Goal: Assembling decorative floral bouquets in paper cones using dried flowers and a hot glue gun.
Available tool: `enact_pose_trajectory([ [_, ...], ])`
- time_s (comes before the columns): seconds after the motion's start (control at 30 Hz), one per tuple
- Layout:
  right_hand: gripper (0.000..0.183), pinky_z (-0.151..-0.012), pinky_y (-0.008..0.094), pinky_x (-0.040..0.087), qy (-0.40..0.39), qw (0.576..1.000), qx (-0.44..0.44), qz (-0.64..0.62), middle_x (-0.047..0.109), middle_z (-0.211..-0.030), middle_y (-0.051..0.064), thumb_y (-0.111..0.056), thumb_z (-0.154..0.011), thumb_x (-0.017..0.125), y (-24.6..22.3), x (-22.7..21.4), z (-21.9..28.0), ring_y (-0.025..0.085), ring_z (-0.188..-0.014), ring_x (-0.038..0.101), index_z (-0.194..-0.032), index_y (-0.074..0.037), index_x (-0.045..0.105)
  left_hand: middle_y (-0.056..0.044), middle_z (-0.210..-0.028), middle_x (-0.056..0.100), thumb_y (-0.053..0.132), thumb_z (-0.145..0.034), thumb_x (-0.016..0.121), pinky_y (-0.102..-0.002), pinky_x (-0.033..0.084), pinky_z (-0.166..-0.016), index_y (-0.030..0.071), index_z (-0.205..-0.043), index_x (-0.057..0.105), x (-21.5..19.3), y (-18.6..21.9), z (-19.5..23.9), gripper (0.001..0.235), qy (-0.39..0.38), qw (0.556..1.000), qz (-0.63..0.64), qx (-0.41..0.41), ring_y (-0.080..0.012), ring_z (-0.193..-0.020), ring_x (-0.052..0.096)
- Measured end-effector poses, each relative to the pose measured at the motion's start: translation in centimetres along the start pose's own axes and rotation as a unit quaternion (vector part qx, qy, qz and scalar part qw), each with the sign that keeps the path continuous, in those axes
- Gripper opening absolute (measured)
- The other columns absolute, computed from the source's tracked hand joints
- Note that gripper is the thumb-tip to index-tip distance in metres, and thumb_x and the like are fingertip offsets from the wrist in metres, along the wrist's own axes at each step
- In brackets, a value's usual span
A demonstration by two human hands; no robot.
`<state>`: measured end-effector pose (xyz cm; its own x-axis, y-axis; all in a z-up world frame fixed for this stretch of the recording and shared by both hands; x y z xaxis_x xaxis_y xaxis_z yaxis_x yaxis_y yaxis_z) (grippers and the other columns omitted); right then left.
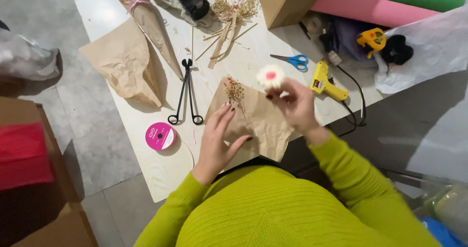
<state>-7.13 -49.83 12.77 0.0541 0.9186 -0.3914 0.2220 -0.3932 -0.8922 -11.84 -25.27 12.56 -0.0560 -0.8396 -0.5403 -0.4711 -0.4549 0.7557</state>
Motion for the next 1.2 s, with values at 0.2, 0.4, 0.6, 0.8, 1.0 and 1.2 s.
enact_pose_trajectory([
  [0.2, 0.020, -0.062, 0.024, 0.044, 0.086, 0.996, -0.028, 0.017, 0.071, -0.098, 0.009, 0.001, -0.087, 0.081, -5.4, 1.8, 4.3, 0.010, -0.074, 0.057, -0.106, 0.001, 0.075, -0.015, -0.139, 0.067, 0.029, -0.076, 0.093, -0.038, 0.056, -0.108, 0.001, -0.145, 0.054, -5.0, 5.6, -4.4, 0.085, -0.005, 0.980, 0.197, 0.027, -0.0268, -0.127, 0.068],
  [0.4, 0.012, -0.084, 0.030, 0.056, 0.114, 0.979, -0.163, 0.037, 0.071, -0.112, 0.010, -0.004, -0.092, 0.076, -6.7, 2.1, 5.6, 0.019, -0.098, 0.071, -0.103, -0.001, 0.072, -0.013, -0.139, 0.069, 0.029, -0.075, 0.095, -0.036, 0.056, -0.110, 0.002, -0.142, 0.058, -4.7, 7.0, -4.0, 0.080, -0.025, 0.974, 0.221, 0.053, -0.0239, -0.127, 0.070],
  [0.6, 0.020, -0.068, 0.024, 0.054, 0.066, 0.988, -0.142, -0.010, 0.072, -0.094, 0.006, -0.012, -0.081, 0.085, -6.2, 2.6, 6.1, 0.012, -0.081, 0.069, -0.094, -0.001, 0.074, -0.015, -0.142, 0.067, 0.030, -0.077, 0.093, -0.038, 0.055, -0.116, 0.002, -0.143, 0.057, -4.2, 6.2, -4.8, 0.080, -0.048, 0.962, 0.263, 0.053, -0.0250, -0.132, 0.068],
  [0.8, 0.011, -0.072, 0.025, 0.064, 0.103, 0.983, 0.113, -0.100, 0.075, -0.097, 0.005, -0.003, -0.089, 0.079, -1.5, 3.3, 5.3, 0.010, -0.083, 0.074, -0.098, 0.001, 0.076, -0.016, -0.138, 0.064, 0.023, -0.080, 0.092, -0.044, 0.050, -0.111, 0.001, -0.135, 0.061, -4.5, -0.3, -5.1, 0.067, -0.015, 0.999, -0.008, 0.029, -0.0307, -0.131, 0.060],
  [1.0, 0.011, -0.064, 0.025, 0.057, 0.119, 0.984, 0.088, 0.097, 0.075, -0.083, 0.006, -0.003, -0.085, 0.080, 1.7, 6.7, 3.5, 0.011, -0.070, 0.070, -0.094, 0.001, 0.078, -0.015, -0.137, 0.062, 0.016, -0.072, 0.086, -0.055, 0.039, -0.114, 0.002, -0.125, 0.063, -1.6, -3.9, -1.2, 0.059, -0.116, 0.979, -0.147, 0.084, -0.0347, -0.137, 0.053],
  [1.2, 0.011, -0.061, 0.027, 0.054, 0.103, 0.985, 0.065, 0.120, 0.072, -0.080, 0.009, -0.006, -0.083, 0.081, 3.4, 8.2, 3.0, 0.014, -0.066, 0.068, -0.088, 0.002, 0.075, -0.019, -0.144, 0.056, 0.013, -0.087, 0.085, -0.046, 0.041, -0.117, 0.000, -0.141, 0.056, -0.6, -7.7, -4.2, 0.062, -0.052, 0.994, -0.056, 0.073, -0.0339, -0.137, 0.051],
])
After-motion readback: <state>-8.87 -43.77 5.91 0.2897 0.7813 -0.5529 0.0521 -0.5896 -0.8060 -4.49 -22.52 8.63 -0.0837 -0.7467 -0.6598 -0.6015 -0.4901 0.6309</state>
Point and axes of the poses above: each hand's wrist, its own z-axis away from the middle knuckle, its own x-axis out of the palm, y = z × x, the point moved 3 cm from there along -z, towards the middle knuckle
